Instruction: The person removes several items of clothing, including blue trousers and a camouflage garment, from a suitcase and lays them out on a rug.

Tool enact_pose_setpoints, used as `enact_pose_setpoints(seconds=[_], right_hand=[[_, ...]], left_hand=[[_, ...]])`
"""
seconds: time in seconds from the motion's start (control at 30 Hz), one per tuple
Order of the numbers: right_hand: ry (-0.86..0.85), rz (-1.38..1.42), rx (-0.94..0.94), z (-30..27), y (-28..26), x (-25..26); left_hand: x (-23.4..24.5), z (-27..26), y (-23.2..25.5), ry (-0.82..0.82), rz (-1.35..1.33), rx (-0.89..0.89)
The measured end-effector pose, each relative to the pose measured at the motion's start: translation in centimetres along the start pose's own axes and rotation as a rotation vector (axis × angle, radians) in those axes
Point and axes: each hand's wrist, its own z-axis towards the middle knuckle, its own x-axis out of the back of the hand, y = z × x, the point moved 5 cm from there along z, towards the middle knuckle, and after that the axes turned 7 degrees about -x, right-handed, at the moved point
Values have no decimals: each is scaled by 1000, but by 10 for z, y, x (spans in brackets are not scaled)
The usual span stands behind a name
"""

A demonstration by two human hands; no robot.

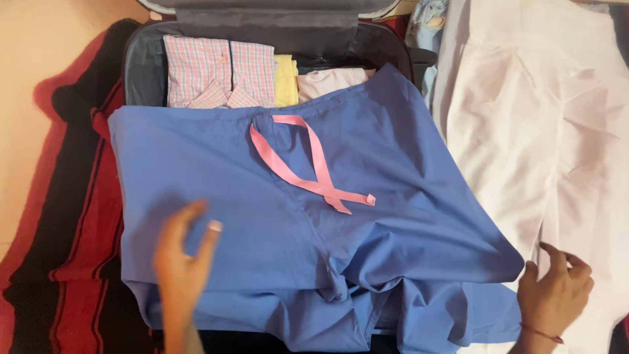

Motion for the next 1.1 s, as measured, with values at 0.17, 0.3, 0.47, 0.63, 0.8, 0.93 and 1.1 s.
enact_pose_setpoints(seconds=[0.17,0.3,0.47,0.63,0.8,0.93,1.1], right_hand=[[-28,360,112,28,-74,0],[-169,569,266,65,-175,-9],[-165,490,592,118,-277,-44],[-189,327,554,136,-320,-90],[-119,386,467,123,-303,-99],[-57,434,529,113,-301,-81],[-113,356,572,88,-307,-56]], left_hand=[[33,20,-83,98,465,43],[36,42,-131,141,500,44],[8,53,-170,43,-128,535],[10,49,-170,78,-79,579],[9,47,-171,124,-60,560],[6,43,-172,158,-70,536],[7,42,-169,237,-4,406]])
